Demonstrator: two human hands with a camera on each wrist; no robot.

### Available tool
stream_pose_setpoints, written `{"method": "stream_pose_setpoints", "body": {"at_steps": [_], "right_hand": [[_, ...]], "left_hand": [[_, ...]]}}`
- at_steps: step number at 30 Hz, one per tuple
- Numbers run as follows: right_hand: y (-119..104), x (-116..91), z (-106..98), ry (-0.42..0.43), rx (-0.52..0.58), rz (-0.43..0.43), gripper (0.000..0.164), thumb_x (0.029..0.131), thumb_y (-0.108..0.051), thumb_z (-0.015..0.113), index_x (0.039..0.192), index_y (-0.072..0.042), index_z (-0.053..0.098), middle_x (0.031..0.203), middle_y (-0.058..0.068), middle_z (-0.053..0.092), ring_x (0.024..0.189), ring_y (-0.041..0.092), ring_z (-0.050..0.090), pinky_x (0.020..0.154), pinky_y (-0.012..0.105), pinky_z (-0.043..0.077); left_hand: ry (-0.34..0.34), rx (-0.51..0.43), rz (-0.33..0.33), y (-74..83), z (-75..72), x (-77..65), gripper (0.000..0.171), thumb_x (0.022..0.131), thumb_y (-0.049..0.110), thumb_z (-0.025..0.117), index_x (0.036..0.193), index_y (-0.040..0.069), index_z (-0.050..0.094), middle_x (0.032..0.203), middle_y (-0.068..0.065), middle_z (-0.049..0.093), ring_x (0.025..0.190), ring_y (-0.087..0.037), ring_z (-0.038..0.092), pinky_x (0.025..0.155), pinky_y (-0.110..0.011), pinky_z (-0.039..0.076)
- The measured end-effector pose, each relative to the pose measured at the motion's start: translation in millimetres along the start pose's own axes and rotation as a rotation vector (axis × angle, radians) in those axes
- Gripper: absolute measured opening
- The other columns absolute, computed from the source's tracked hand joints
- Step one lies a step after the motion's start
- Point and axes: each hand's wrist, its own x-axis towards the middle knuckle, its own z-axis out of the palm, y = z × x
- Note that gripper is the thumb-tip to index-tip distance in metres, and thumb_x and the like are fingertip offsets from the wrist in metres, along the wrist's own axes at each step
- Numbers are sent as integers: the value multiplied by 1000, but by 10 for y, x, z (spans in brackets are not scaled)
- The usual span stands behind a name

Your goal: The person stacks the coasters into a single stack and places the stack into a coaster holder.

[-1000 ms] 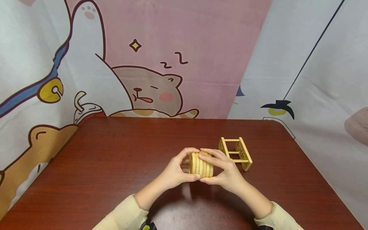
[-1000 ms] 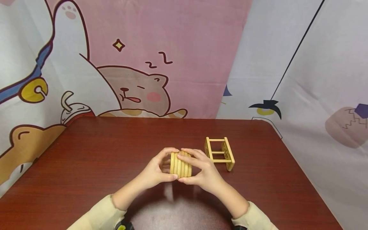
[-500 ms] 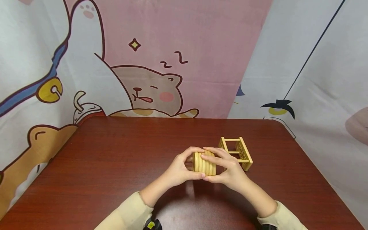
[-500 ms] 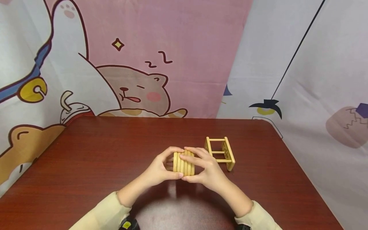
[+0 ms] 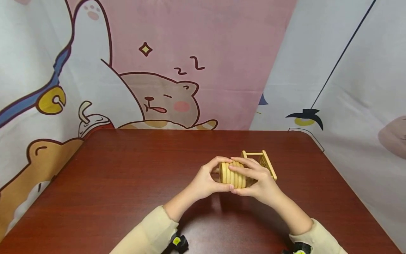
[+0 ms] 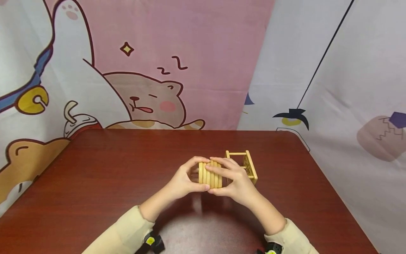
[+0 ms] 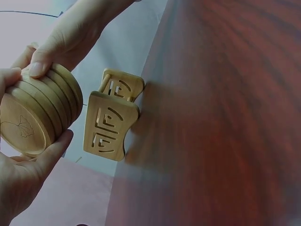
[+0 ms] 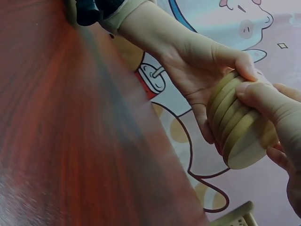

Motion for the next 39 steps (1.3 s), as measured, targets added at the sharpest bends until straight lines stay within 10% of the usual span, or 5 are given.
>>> {"method": "stream_pose_setpoints", "body": {"at_steps": [10,21,26,39], "right_hand": [[95,9,-200,-42,53,75,55,70,-19,87,121,-9,68,130,14,57,121,25,48,71,23,52],[57,135,-418,-15,33,10,68,46,14,86,112,5,67,117,30,58,110,29,54,88,18,43],[213,34,-499,-32,27,69,73,48,14,87,116,1,67,123,24,58,117,21,51,91,19,42],[34,147,-659,-87,-10,181,66,53,14,86,115,10,64,123,26,56,118,14,49,90,16,40]], "left_hand": [[23,17,22,25,90,174,60,69,-12,77,122,-1,53,118,-18,59,89,-12,62,75,-39,54],[20,70,44,-75,198,403,59,71,-5,80,124,5,53,119,-13,59,88,-17,61,75,-44,53],[28,100,68,-347,250,548,62,71,2,83,124,17,55,119,2,59,91,-11,59,72,-34,54],[36,108,38,-234,332,665,61,71,0,82,125,8,55,121,-8,58,89,-12,58,76,-37,53]]}}
